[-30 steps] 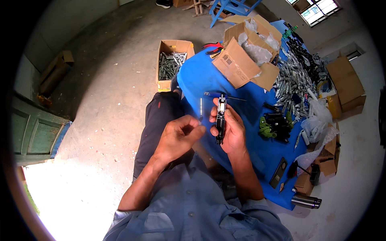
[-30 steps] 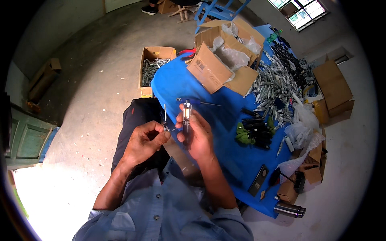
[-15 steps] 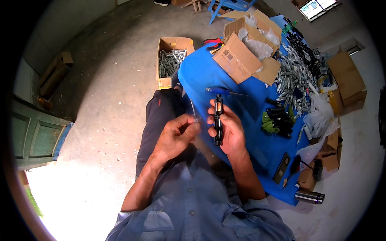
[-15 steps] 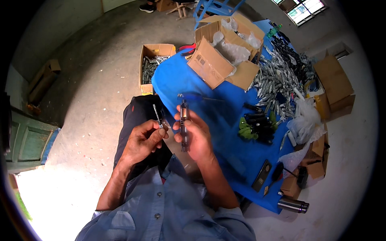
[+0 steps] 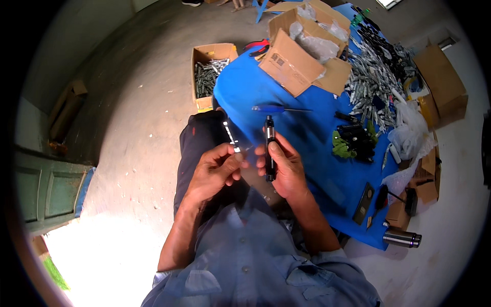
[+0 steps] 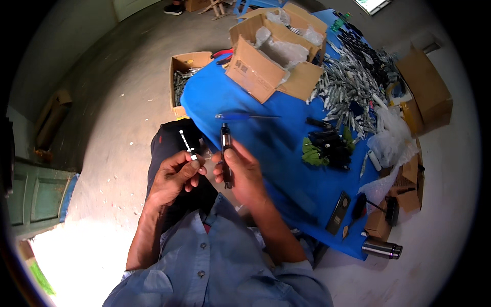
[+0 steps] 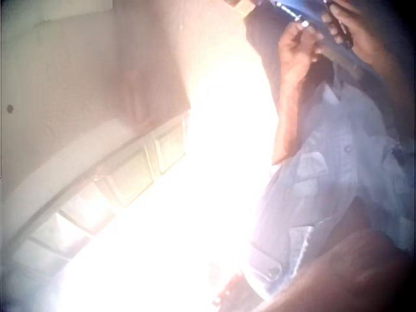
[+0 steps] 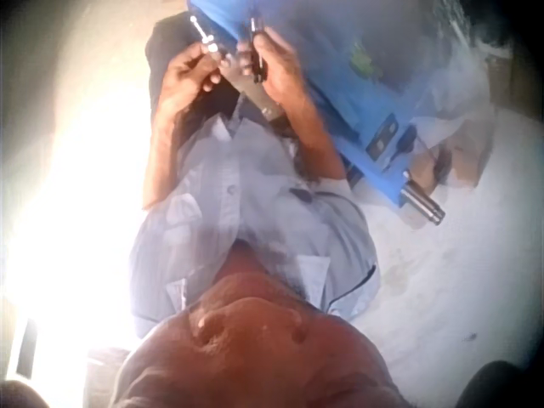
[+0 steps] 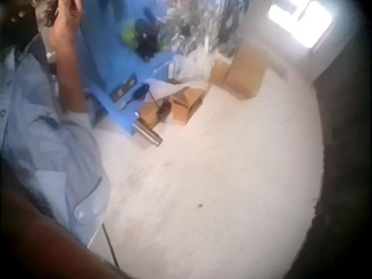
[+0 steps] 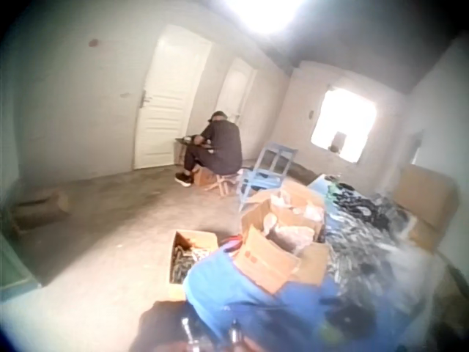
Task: The person uses a screwdriver to tighten screws on small black cylindrical devices. They repeatedly pick up a device, insert the screwdriver, and rotate it to secure the components. The person places the finished devices into a cardboard box on the table.
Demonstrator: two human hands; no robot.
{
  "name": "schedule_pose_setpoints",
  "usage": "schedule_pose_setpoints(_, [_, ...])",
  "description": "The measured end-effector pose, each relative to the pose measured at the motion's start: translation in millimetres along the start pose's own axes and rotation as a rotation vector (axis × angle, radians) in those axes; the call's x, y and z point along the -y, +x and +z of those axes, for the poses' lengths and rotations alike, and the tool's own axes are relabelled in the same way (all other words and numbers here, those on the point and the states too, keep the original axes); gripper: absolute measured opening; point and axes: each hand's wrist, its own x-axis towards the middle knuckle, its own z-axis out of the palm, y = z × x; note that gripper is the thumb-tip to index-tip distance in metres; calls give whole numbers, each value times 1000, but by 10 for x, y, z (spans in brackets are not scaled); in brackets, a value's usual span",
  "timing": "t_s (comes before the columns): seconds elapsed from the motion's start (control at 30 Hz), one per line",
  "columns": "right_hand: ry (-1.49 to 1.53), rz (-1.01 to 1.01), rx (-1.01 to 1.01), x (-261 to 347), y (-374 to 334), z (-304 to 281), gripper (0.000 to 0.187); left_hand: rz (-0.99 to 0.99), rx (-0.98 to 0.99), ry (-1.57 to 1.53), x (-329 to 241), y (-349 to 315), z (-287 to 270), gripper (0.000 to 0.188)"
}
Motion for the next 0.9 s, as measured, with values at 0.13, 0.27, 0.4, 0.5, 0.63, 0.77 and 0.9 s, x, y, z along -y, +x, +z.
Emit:
schedule_pose_setpoints(0.13, [-77, 46, -89, 96, -142, -18, 27, -93, -136, 144, 21, 45, 14, 19])
schedule_pose_setpoints(0.27, [-25, 54, 74, -61, -225, -297, 33, -42, -201, 70, 104, 156, -176, 19])
schedule_pose_setpoints(0.4, [44, -3, -89, 127, -542, -517, 46, 67, -155, 76, 63, 311, -290, 21])
schedule_pose_setpoints(0.5, [58, -78, -353, 290, -870, -768, 41, 87, -144, 57, 112, 424, -390, 22])
schedule_pose_setpoints(0.63, [42, -262, -669, 975, -1378, -1156, 23, 103, -147, 46, 125, 507, -496, 22])
schedule_pose_setpoints(0.77, [-128, -641, -921, 2126, -1805, -1815, 15, 126, -154, 73, 11, 520, -598, 22])
schedule_pose_setpoints(0.9, [-275, -715, -913, 3931, -2470, -2962, 32, 102, -135, 127, -8, 522, -519, 20])
